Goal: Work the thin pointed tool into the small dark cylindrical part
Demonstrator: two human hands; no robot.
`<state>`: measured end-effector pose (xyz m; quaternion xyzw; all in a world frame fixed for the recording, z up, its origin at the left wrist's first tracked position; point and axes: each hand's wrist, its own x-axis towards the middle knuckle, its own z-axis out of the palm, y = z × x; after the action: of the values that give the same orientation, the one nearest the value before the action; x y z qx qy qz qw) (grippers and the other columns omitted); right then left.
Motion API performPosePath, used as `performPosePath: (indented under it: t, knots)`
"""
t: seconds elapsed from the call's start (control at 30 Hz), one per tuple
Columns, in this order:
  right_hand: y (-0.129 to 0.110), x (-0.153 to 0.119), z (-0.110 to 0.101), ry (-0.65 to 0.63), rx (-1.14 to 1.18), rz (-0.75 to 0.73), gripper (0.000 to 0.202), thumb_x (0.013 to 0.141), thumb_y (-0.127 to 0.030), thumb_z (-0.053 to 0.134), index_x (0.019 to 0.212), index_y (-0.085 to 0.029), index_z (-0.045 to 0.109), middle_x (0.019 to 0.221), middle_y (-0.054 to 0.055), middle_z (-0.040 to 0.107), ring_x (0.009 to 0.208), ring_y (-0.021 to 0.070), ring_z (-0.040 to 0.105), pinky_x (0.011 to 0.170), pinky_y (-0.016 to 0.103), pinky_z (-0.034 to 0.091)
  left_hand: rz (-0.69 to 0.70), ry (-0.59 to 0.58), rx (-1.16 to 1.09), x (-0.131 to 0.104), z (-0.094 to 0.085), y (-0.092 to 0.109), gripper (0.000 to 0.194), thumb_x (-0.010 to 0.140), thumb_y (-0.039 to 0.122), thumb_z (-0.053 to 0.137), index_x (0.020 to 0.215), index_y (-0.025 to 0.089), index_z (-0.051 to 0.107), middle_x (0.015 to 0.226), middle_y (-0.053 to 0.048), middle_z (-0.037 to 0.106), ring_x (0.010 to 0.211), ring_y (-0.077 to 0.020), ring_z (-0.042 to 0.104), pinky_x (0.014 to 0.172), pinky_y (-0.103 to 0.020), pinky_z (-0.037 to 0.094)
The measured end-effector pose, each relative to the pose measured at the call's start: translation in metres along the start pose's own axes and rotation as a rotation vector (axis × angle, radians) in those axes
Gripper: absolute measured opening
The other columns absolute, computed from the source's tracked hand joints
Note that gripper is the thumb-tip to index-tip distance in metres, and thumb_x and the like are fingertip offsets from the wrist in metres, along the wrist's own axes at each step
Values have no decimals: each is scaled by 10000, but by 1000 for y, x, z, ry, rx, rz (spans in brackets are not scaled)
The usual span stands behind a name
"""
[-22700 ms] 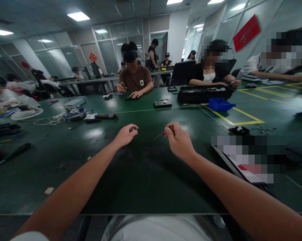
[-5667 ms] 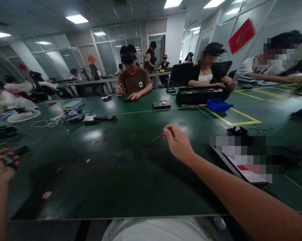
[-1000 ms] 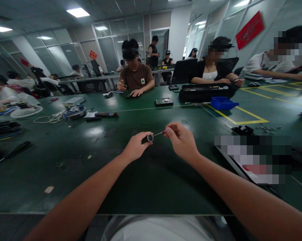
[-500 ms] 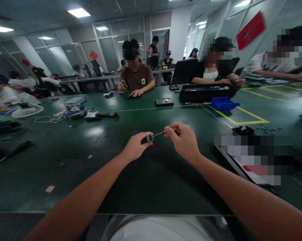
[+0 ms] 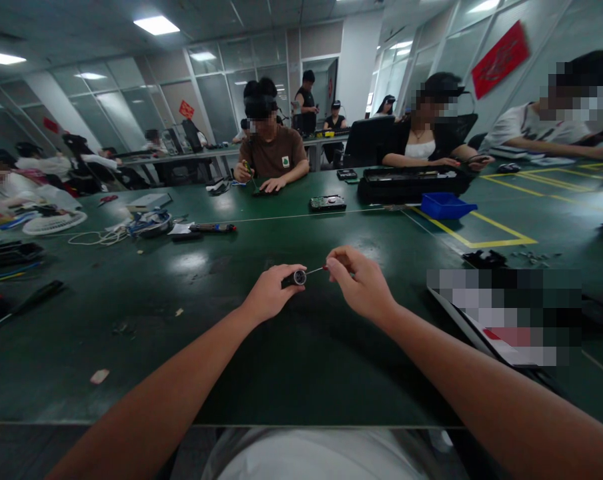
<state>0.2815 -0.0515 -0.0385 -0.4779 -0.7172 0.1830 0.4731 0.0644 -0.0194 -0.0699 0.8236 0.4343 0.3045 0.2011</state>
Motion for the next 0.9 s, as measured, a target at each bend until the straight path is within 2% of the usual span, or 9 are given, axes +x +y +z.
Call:
performPosePath:
  t: [0.1,0.3,0.43,0.57,0.67,0.77,0.9]
  knots:
    - [0,-1,0,9,-28,36,295,992,-422,452,875,-216,629,625,-12,586,563,164,558,567,312,375,-2,2,9,0,0,1,384,863,248,720,1243,271,662,1219,-28,699,1137,-235,625,1033,-414,444]
    - [4,-4,4,43,62,14,167,965,-269,436,1075,-223,553,809,13,631,730,183,606,681,326,432,-25,37,31,0,-1,0,385,871,257,709,1252,276,654,1214,-31,698,1118,-237,629,1021,-420,447]
    - [6,-4,6,23,147,55,129,964,-323,479,988,-230,565,837,19,654,766,189,630,696,325,452,-51,59,48,1,0,1,371,871,266,710,1238,281,660,1217,-32,700,1138,-244,623,1068,-451,415]
    - [4,-2,6,15,67,71,283,1003,-440,425,918,-233,598,750,9,631,667,180,594,637,323,420,-63,45,85,1,-1,4,369,876,286,704,1242,288,659,1187,-34,710,1105,-253,632,1086,-486,395]
    - [4,-1,6,40,47,80,253,1001,-389,410,972,-230,605,800,22,655,702,186,609,675,336,434,-58,43,83,1,-1,5,372,871,276,709,1240,280,659,1192,-39,710,1112,-254,630,1087,-483,394]
    - [5,-1,7,64,127,111,184,959,-339,472,1053,-222,578,837,26,670,732,190,622,694,343,459,-59,55,65,1,-1,5,370,871,269,709,1238,274,658,1202,-44,706,1117,-250,629,1089,-482,394]
    - [6,1,10,95,284,168,227,938,-414,513,976,-208,600,826,39,674,740,189,631,715,355,497,-41,54,52,1,-2,3,377,883,285,694,1257,278,648,1223,-46,698,1137,-249,620,1102,-495,386]
